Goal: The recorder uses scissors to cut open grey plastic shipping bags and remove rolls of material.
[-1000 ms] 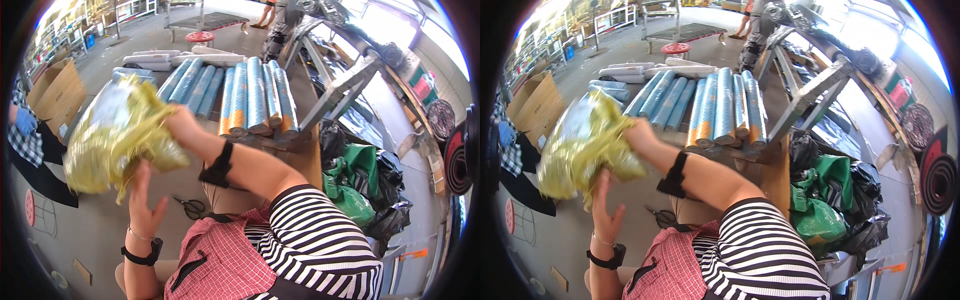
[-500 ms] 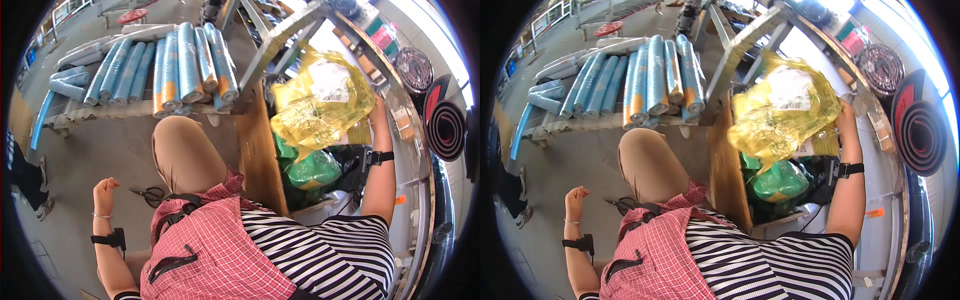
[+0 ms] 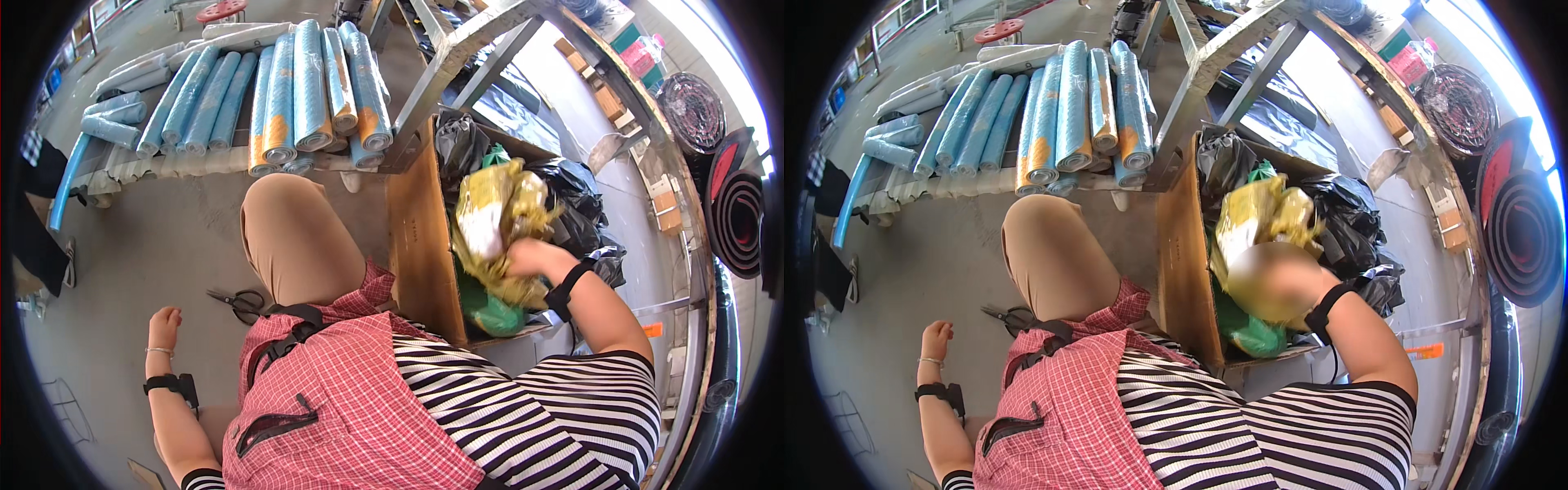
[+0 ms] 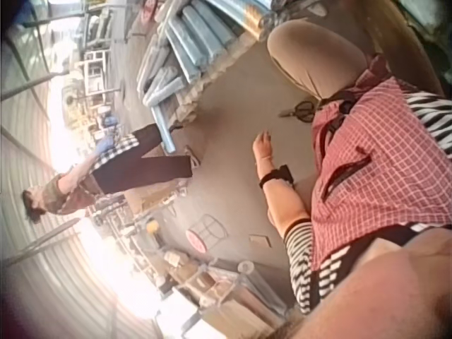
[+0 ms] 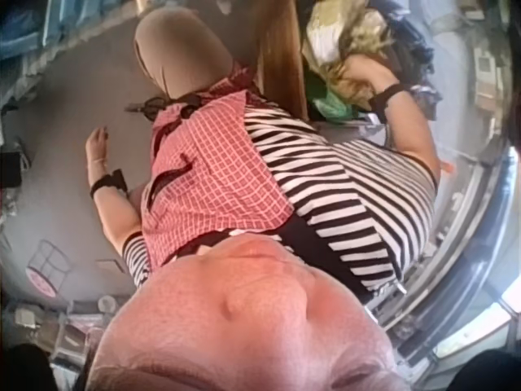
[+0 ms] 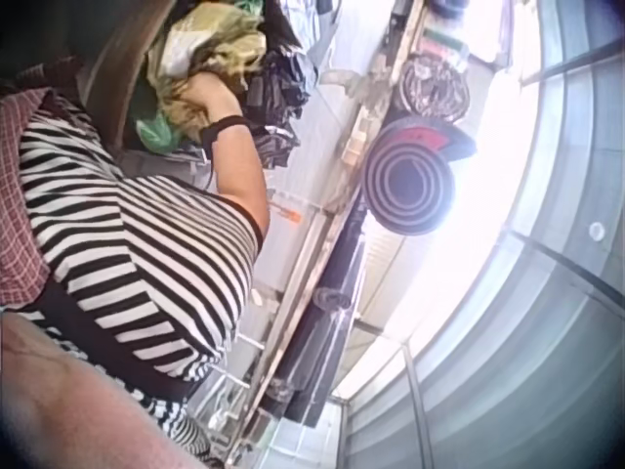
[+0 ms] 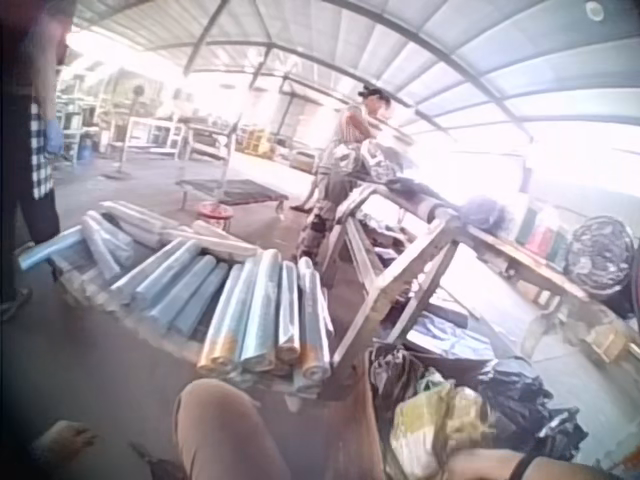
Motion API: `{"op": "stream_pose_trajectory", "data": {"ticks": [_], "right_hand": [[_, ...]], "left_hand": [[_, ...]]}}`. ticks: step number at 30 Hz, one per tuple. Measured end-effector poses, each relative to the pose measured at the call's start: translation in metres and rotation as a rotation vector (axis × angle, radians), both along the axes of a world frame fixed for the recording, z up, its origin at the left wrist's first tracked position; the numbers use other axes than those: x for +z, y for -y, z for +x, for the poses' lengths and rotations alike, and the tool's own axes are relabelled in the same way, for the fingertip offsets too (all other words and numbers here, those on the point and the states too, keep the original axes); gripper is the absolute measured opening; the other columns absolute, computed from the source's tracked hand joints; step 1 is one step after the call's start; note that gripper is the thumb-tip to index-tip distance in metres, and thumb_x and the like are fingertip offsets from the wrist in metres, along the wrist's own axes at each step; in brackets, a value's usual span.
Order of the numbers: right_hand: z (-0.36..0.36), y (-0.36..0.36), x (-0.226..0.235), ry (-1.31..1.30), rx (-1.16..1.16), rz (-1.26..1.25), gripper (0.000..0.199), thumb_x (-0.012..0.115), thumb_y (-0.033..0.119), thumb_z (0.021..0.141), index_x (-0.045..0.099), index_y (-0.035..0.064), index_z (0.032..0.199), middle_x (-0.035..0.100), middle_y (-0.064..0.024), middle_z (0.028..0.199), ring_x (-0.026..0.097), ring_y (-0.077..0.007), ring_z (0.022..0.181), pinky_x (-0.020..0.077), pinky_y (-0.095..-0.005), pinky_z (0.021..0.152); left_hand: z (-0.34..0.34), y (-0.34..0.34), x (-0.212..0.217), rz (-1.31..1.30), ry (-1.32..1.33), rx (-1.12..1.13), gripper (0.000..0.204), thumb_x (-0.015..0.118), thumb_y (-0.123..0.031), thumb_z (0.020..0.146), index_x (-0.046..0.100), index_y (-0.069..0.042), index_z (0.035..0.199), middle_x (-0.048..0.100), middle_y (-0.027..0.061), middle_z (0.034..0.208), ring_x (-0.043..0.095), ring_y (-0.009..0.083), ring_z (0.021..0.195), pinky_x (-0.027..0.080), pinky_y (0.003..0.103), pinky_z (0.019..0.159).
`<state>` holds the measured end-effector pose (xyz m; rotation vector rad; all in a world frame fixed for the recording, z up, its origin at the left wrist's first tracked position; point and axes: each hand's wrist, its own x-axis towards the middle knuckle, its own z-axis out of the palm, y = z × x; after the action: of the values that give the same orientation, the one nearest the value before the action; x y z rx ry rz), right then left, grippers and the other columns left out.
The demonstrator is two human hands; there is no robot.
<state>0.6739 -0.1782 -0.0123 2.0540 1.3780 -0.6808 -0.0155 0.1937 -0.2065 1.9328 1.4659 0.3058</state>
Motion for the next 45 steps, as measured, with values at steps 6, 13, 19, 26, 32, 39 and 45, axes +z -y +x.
{"op": "stream_pose_trajectory", "data": {"ticks": [6, 13, 19, 26, 32, 39, 45], "right_hand": [[-0.024, 0.032, -0.117, -0.332, 0.156, -0.212, 0.057, 0.060, 0.037, 0.083, 0.060, 0.0052, 0.130, 0.061, -0.0193, 0.131, 0.057, -0.0334, 0.121, 0.0452, -0.0419, 0.101], [-0.032, 0.051, -0.179, -0.135, -0.125, -0.453, 0.051, 0.059, 0.044, 0.085, 0.068, 0.0064, 0.119, 0.068, -0.0192, 0.118, 0.064, -0.0310, 0.110, 0.0480, -0.0396, 0.094], [-0.035, 0.050, -0.188, -0.111, -0.085, -0.427, 0.056, 0.060, 0.048, 0.084, 0.067, 0.0048, 0.119, 0.068, -0.0189, 0.119, 0.063, -0.0297, 0.111, 0.0477, -0.0386, 0.095], [-0.047, 0.055, -0.146, -0.158, -0.058, -0.417, 0.063, 0.061, 0.054, 0.083, 0.067, 0.0029, 0.119, 0.067, -0.0187, 0.120, 0.062, -0.0281, 0.114, 0.0474, -0.0376, 0.095], [0.013, 0.048, -0.012, -0.646, -0.824, -0.277, 0.042, 0.073, 0.032, 0.084, 0.069, 0.0014, 0.113, 0.072, -0.0099, 0.104, 0.068, -0.0233, 0.103, 0.0554, -0.0321, 0.087], [0.087, -0.085, 0.049, 0.038, -0.262, 0.975, 0.063, 0.082, 0.022, 0.070, 0.058, 0.0008, 0.125, 0.065, -0.0220, 0.115, 0.063, -0.0346, 0.107, 0.0500, -0.0423, 0.093], [0.030, -0.132, -0.013, -0.077, 0.125, 0.013, 0.085, 0.088, 0.050, 0.059, 0.061, -0.0022, 0.121, 0.058, -0.0236, 0.126, 0.054, -0.0347, 0.118, 0.0426, -0.0421, 0.101]], "left_hand": [[-0.014, 0.010, -0.009, -0.041, 0.016, 0.026, 0.021, 0.059, -0.012, 0.089, 0.070, 0.004, 0.099, 0.071, 0.0134, 0.078, 0.068, 0.0211, 0.072, 0.054, 0.032, 0.071], [-0.021, 0.029, -0.008, -0.069, 0.000, 0.060, 0.023, 0.061, -0.014, 0.088, 0.069, 0.003, 0.101, 0.072, 0.0147, 0.082, 0.070, 0.0237, 0.078, 0.054, 0.033, 0.074], [-0.021, 0.034, -0.002, -0.039, -0.044, 0.031, 0.024, 0.061, -0.012, 0.088, 0.069, 0.005, 0.104, 0.072, 0.0148, 0.085, 0.069, 0.0222, 0.080, 0.055, 0.032, 0.075], [-0.009, 0.031, 0.021, -0.056, -0.065, 0.005, 0.027, 0.062, -0.016, 0.087, 0.069, 0.002, 0.106, 0.072, 0.0200, 0.095, 0.070, 0.0326, 0.089, 0.055, 0.038, 0.082], [0.004, 0.028, 0.029, -0.108, -0.119, -0.002, 0.028, 0.063, -0.017, 0.086, 0.069, 0.001, 0.107, 0.072, 0.0205, 0.099, 0.070, 0.0326, 0.094, 0.055, 0.038, 0.085], [0.007, 0.031, 0.039, -0.183, -0.258, 0.028, 0.032, 0.060, -0.024, 0.088, 0.070, -0.006, 0.112, 0.072, 0.0168, 0.106, 0.067, 0.0341, 0.100, 0.052, 0.041, 0.092], [-0.004, 0.045, 0.035, -0.261, -0.308, 0.051, 0.037, 0.055, -0.026, 0.090, 0.067, -0.010, 0.121, 0.070, 0.0150, 0.112, 0.068, 0.0318, 0.101, 0.054, 0.043, 0.090]]}}
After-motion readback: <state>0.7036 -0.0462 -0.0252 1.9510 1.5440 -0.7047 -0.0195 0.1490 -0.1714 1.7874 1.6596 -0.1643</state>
